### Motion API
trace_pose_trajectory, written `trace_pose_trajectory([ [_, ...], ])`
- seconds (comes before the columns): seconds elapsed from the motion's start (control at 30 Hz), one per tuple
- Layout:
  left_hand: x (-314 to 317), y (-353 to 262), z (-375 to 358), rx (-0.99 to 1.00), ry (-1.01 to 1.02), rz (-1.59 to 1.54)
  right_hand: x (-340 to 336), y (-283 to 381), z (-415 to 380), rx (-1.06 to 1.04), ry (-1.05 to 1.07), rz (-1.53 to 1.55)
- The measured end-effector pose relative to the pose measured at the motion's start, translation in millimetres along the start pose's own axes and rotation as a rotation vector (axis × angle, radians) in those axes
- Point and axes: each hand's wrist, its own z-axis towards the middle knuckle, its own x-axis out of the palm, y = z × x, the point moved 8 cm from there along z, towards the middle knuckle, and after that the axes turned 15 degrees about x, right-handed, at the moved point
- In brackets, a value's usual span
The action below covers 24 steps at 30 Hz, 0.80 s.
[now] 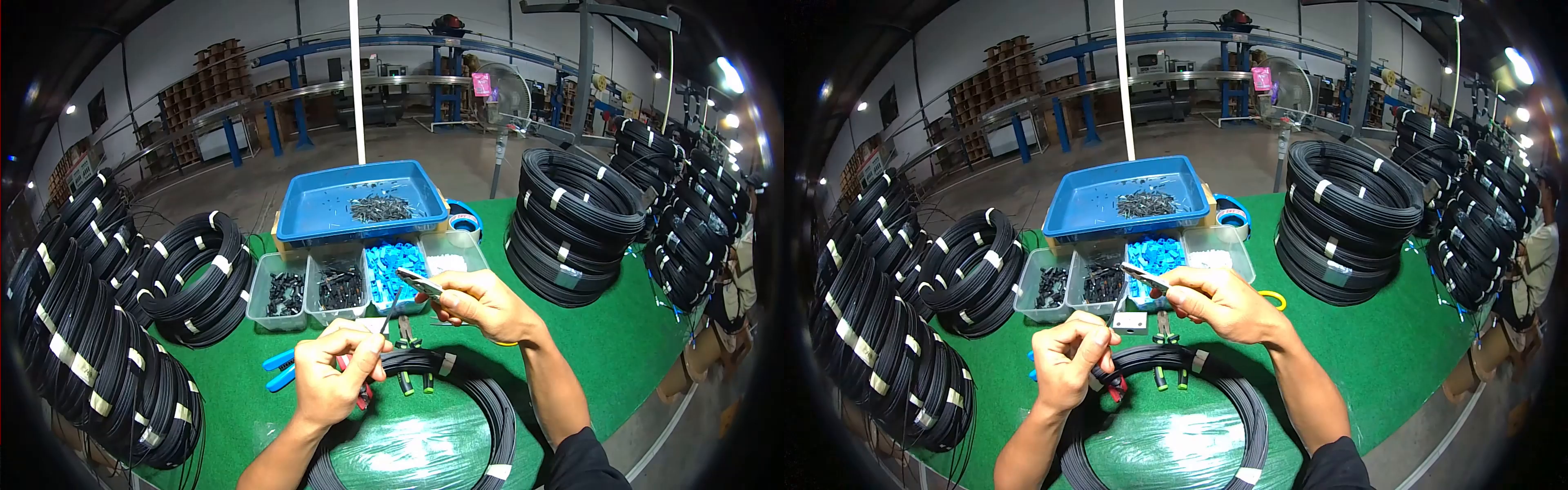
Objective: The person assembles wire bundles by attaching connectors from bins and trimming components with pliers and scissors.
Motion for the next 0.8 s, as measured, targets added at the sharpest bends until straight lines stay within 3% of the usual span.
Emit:
trace_pose_trajectory([
  [0.3,0.2,-1.0,-1.0,-0.039,-0.021,-0.022,-4.0,-9.8,6.3,0.033,0.068,0.117],
  [0.5,-2.6,2.5,-0.1,0.012,-0.023,-0.015,-42.1,-13.5,3.8,0.079,-0.151,0.142],
  [0.63,-10.3,10.1,9.9,-0.027,-0.117,-0.086,-67.0,-8.1,2.9,-0.074,-0.392,0.135],
  [0.7,-12.4,22.8,27.1,-0.086,-0.112,0.030,-83.8,-6.9,21.9,-0.104,-0.399,0.019],
  [0.8,-17.6,51.9,61.3,-0.120,-0.076,0.047,-98.5,-0.2,70.5,0.045,-0.230,0.000],
])
